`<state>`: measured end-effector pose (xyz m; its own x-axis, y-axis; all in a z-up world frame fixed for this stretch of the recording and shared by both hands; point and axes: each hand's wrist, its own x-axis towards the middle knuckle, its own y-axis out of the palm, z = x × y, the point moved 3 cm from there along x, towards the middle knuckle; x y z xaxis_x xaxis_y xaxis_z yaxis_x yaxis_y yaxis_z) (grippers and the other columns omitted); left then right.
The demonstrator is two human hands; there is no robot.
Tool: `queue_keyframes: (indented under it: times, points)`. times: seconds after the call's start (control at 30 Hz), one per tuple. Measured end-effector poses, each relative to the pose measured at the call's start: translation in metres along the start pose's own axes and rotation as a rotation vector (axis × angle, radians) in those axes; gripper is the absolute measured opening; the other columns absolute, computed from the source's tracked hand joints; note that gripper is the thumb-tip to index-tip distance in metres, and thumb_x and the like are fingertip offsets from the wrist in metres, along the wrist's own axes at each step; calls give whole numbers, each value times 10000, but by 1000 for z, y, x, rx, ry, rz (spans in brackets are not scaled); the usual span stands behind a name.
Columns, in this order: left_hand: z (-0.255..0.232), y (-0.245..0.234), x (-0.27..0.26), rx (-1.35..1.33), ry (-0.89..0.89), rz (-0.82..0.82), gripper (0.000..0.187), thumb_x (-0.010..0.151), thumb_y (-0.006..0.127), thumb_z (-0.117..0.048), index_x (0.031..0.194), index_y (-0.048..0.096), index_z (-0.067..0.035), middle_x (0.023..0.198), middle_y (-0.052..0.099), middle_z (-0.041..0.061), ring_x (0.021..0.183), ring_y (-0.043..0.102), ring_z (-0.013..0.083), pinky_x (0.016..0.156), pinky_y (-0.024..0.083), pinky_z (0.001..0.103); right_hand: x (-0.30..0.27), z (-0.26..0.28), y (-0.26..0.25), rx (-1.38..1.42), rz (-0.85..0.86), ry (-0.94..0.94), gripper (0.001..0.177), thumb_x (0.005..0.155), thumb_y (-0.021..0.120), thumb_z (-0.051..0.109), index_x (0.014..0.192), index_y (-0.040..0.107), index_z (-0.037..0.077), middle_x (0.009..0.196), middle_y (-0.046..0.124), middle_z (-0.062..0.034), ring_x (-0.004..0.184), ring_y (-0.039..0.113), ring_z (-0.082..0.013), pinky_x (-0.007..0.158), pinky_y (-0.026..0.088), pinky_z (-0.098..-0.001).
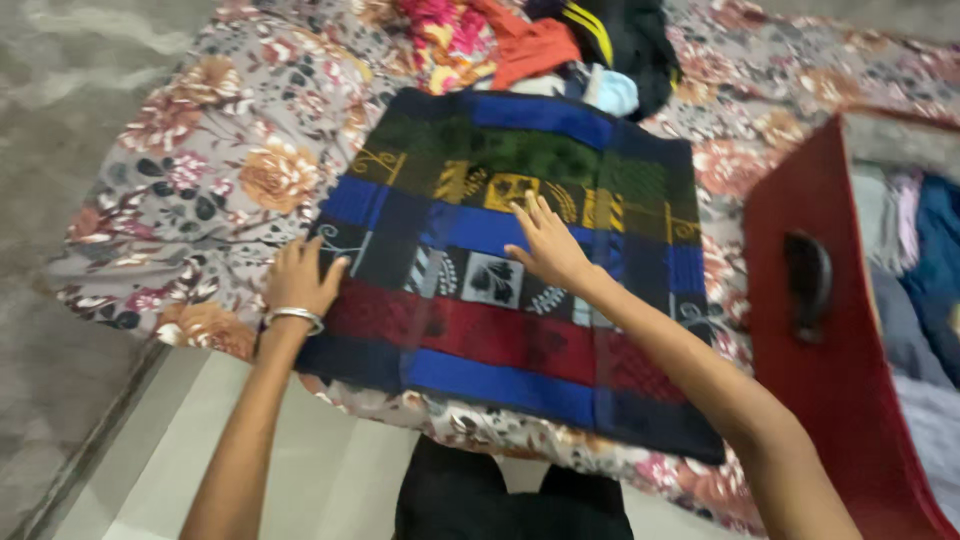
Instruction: The person folds several items of clothing, including a multi-colored patterned cloth and dark-colored garments, by hand on a bed before placing them into a suitcase.
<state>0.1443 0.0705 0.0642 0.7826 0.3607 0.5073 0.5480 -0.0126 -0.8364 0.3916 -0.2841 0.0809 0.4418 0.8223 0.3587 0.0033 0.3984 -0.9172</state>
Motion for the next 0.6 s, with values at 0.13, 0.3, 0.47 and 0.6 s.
queue_keyframes:
  times: [0.13, 0.3, 0.47, 0.6]
  points:
    - [5, 23, 10, 111, -72, -2, 711, 906, 680, -543, 1412, 554, -60, 1457, 519, 237, 1347, 464, 443, 1065, 389, 603, 97, -11, 50, -122, 48, -9, 867, 922, 665, 491, 1576, 302, 53, 1660, 196, -276, 1514, 222, -475, 1135, 317, -632]
    - [13, 47, 19, 119, -330, 140, 944, 784, 766, -518, 1501, 390, -31, 1419, 499, 264, 1282, 468, 465, 1003, 400, 600, 201, 4, 108, -76, 79, 43, 879, 942, 639, 521, 1589, 263, 60, 1648, 217, -286, 1509, 231, -463, 1146, 285, -636]
    - [35, 57, 25, 101, -495, 286, 1172, 702, 841, -584, 1561, 312, 12, 1274, 565, 249, 1211, 549, 419, 989, 478, 535, 253, 33, 138, 1, 274, 131, 888, 957, 608, 521, 1613, 224, 61, 1485, 481, -238, 1387, 464, -396, 1172, 238, -683]
    - [43, 65, 19, 123, -497, 355, 1035, 699, 814, -684, 1420, 435, -46, 1303, 576, 228, 1144, 629, 400, 898, 549, 503, 305, 23, 181, 39, 266, 186, 839, 949, 596, 520, 1599, 290, 86, 1406, 560, -221, 1292, 556, -404, 1140, 332, -636]
